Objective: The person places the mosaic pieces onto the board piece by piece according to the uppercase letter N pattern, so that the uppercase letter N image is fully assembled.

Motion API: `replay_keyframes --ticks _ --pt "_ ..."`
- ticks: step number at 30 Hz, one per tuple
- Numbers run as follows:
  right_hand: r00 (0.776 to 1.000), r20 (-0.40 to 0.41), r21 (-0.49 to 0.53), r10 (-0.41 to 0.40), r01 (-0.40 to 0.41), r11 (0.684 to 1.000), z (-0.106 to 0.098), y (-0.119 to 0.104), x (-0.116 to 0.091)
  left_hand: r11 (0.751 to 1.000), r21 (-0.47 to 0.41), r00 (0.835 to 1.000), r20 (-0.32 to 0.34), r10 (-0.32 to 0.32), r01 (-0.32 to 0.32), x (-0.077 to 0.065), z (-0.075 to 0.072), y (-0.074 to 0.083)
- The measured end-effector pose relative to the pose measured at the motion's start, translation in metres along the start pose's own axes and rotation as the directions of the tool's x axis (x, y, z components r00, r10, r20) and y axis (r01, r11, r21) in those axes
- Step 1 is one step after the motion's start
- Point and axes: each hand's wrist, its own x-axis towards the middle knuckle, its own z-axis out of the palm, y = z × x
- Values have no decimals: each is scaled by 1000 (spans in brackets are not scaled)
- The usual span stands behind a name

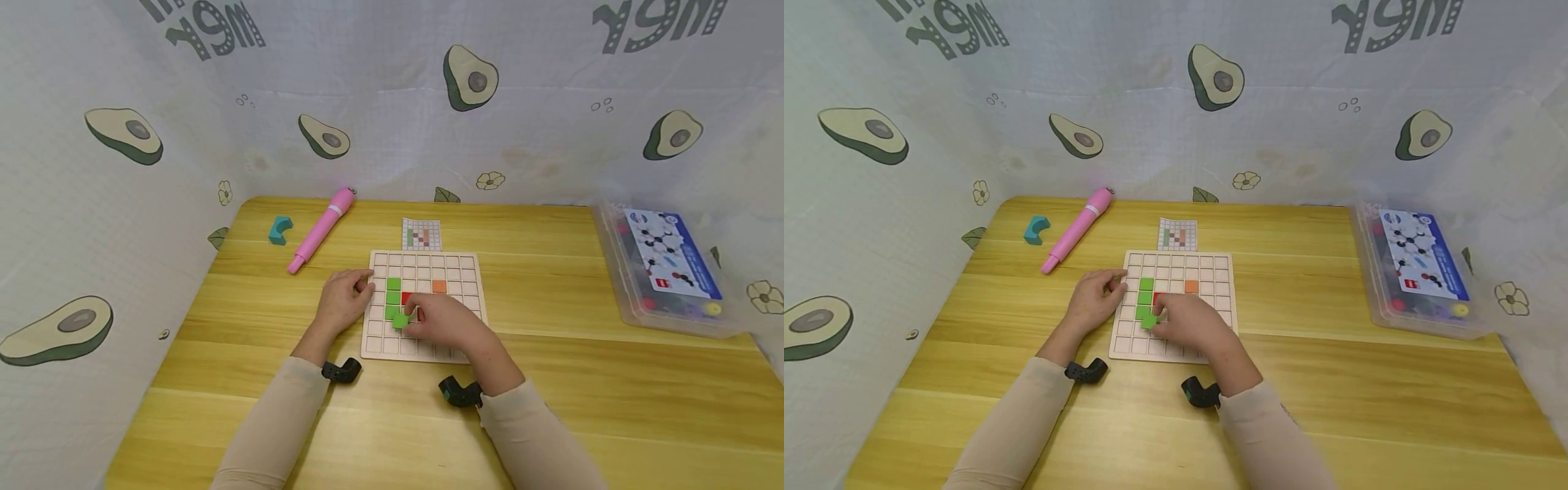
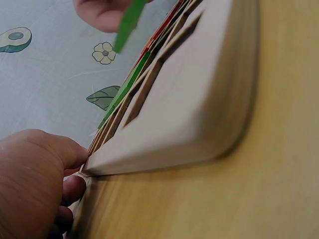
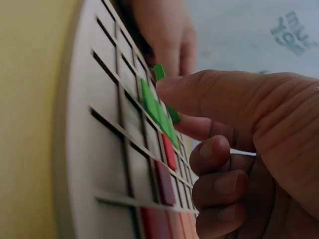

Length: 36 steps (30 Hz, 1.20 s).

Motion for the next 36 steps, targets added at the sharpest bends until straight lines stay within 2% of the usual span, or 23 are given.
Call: replay_keyframes --ticks 7,11,19,27,36 --pt "1000 -19 -98 -7 5 995 15 -10 4 1000 -5 1000 -2 9 -9 1 -1 0" --pt "998 -47 -122 -41 35 992 19 -12 4 1000 -1 1000 0 5 -5 1 -1 -2" --pt "996 -62 -160 -58 47 986 21 -15 5 1000 1 1000 6 4 -4 1 0 -3" --pt "997 -73 -56 13 -17 998 8 -5 5 1000 0 1000 -1 3 -3 1 0 -3" --pt "988 -121 24 96 -94 995 -19 25 -3 1000 -22 1000 5 3 -3 3 1 0"
